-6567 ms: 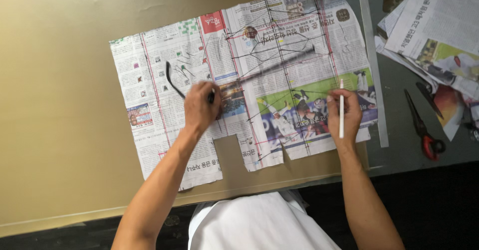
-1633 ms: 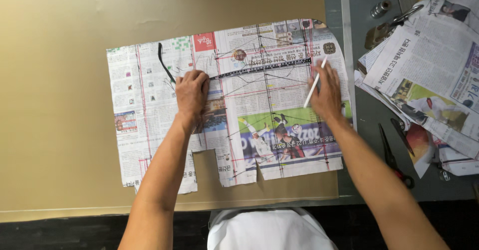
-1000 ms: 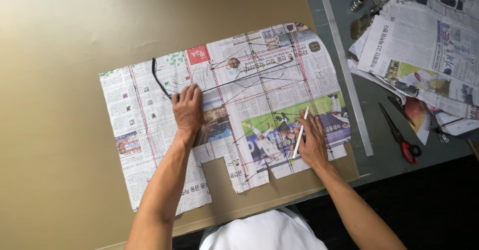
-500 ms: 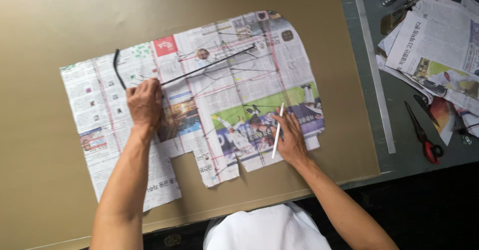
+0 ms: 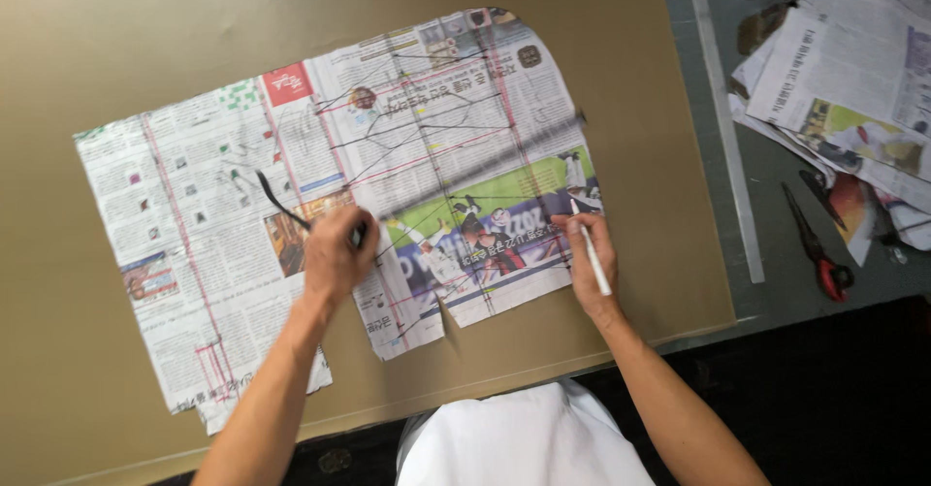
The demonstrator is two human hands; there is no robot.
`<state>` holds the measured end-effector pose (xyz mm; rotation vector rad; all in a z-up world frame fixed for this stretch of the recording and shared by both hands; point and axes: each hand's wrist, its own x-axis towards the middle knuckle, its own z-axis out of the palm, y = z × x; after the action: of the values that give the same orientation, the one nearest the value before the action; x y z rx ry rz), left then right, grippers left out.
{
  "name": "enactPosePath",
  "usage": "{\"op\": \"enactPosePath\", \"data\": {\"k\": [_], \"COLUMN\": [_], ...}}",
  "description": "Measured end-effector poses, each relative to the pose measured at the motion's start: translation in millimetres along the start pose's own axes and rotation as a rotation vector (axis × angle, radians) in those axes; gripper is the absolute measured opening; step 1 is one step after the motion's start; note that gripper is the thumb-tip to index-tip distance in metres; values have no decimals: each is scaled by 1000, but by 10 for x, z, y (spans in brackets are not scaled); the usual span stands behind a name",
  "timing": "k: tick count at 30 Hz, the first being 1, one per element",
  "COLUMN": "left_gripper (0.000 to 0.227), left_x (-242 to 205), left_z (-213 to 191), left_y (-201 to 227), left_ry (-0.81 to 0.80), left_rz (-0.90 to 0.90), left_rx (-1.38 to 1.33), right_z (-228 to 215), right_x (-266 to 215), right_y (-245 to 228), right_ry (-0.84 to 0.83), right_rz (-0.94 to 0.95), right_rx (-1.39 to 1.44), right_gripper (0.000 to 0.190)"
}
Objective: The person unfolds a newspaper on a worktable, then uses a flexible measuring tape and a white pencil to measure and mark lines on the newspaper and the table surface. The person repeatedly repositions the tape and marks multiple points and lines across the work area.
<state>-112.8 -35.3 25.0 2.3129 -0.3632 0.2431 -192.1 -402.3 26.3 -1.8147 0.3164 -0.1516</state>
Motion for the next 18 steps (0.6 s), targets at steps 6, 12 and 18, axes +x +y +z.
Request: {"op": "enactPosePath", "data": {"k": [6,12,18], "left_gripper": [13,38,71], "left_x": [-406,-406,-233], "left_z": [138,189,376], "left_y": [766,1240,1736], "left_ry": [-201,-210,-227], "left_rz": [-70,-103,-330], "left_rx": [-107,-195,-314], "right_z": [-507,-643,-28], "right_x": [84,-39,-521], "right_y": [-93,59,98], "right_ry": [255,402,-149], "right_rz": [117,197,246], "right_rx": [512,502,238], "right_gripper": [32,23,28]}}
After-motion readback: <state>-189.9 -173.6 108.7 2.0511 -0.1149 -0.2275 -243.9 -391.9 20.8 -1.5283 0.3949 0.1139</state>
